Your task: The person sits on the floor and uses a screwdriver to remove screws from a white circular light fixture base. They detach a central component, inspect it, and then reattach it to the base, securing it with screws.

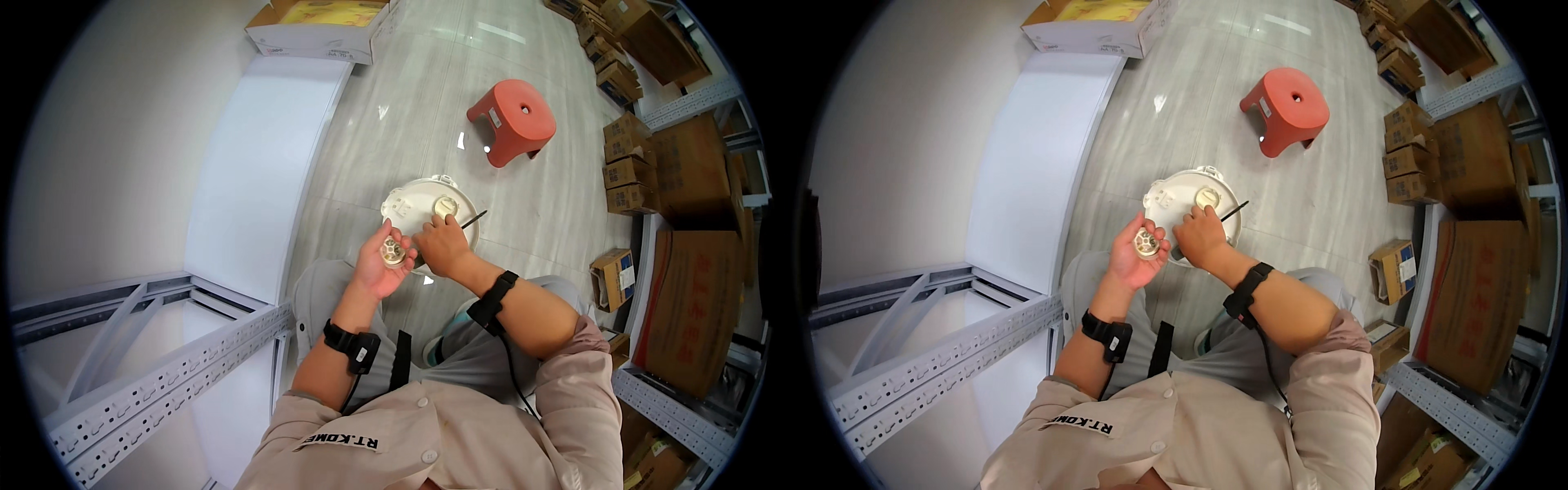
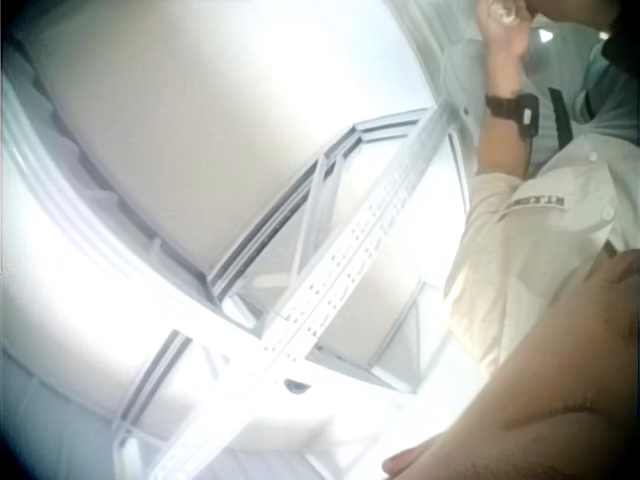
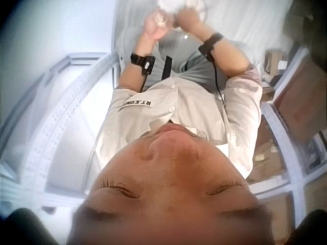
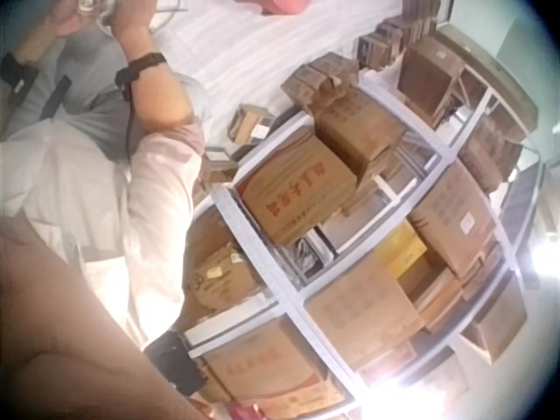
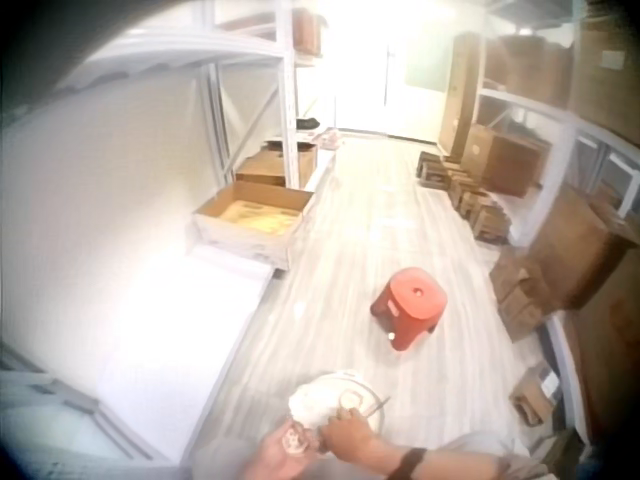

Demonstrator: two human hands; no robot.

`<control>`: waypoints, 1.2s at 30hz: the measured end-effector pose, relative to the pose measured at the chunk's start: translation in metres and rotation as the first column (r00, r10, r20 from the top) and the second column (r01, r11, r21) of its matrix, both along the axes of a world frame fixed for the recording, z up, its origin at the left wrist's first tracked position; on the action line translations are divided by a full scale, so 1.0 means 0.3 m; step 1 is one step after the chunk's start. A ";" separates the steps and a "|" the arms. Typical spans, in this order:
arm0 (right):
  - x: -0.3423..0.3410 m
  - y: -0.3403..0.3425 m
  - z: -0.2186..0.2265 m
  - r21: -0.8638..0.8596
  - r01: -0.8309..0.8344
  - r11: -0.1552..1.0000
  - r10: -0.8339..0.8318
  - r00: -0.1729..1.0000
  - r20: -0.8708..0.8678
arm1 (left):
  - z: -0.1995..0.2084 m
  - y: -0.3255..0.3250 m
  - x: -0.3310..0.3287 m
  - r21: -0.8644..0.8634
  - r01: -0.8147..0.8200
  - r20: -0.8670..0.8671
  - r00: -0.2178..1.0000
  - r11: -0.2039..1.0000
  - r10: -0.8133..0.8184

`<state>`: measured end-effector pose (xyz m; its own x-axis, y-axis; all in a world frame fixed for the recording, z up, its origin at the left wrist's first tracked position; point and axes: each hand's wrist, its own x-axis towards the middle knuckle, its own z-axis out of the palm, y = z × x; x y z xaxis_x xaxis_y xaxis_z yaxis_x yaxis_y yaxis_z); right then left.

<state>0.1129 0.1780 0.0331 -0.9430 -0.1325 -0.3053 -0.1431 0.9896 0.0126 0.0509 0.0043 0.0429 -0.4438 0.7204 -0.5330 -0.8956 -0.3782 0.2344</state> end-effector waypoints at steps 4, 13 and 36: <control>0.013 0.003 -0.033 -0.014 -0.043 0.999 0.043 0.999 0.008 | -0.024 0.000 -0.004 0.018 -0.021 0.063 0.998 1.000 0.019; -0.011 0.095 0.126 -0.383 0.328 0.863 -0.364 0.931 -0.023 | -0.023 0.027 -0.016 -0.008 -0.011 0.054 0.998 1.000 0.011; 0.167 0.336 -0.148 -0.371 0.874 0.314 -0.769 0.463 0.440 | -0.090 0.111 0.017 -0.212 0.111 0.073 0.993 0.971 -0.098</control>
